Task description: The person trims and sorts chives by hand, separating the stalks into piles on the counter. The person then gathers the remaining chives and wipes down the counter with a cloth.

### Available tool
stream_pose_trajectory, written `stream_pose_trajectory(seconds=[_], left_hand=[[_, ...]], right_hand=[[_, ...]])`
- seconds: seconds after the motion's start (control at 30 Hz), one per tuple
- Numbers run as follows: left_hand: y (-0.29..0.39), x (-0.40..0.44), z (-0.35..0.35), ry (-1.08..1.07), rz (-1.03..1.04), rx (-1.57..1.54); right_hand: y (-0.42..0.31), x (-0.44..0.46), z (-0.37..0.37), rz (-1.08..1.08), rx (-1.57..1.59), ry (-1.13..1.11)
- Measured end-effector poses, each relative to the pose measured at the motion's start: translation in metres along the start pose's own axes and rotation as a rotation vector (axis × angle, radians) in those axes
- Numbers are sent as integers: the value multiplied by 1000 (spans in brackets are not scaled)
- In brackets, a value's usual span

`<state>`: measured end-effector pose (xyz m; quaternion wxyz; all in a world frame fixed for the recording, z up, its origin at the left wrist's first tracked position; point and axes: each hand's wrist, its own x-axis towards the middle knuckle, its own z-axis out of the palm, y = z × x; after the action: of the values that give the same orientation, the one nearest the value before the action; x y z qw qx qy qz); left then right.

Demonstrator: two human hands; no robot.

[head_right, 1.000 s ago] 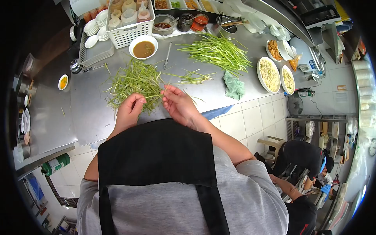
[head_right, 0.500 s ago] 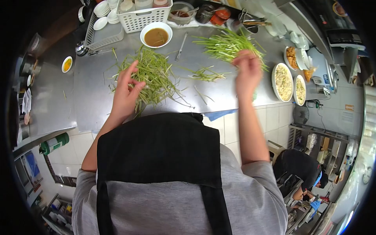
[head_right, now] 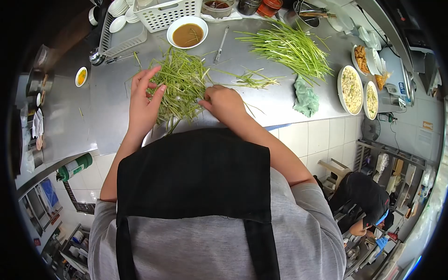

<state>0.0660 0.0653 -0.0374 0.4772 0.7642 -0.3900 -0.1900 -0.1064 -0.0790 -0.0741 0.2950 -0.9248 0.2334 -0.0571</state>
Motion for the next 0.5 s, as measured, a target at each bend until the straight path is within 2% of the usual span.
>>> stream_pose_trajectory(seconds=[0.13,0.2,0.23,0.3,0.43,0.5], left_hand=[[-6,-4,2,-14,91,21],[-5,-8,0,-131,-15,-40],[-7,-10,1,-127,-19,-42],[-14,-13,4,-251,-43,-94],[-4,-11,15,-305,-28,-114],[13,-13,20,36,350,34]], right_hand=[[5,4,8,-37,-116,-1],[0,4,-5,-5,-4,43],[-6,2,-14,9,26,58],[-17,-1,-28,16,74,49],[-34,-9,-42,10,176,24],[-40,-12,-44,-10,206,22]])
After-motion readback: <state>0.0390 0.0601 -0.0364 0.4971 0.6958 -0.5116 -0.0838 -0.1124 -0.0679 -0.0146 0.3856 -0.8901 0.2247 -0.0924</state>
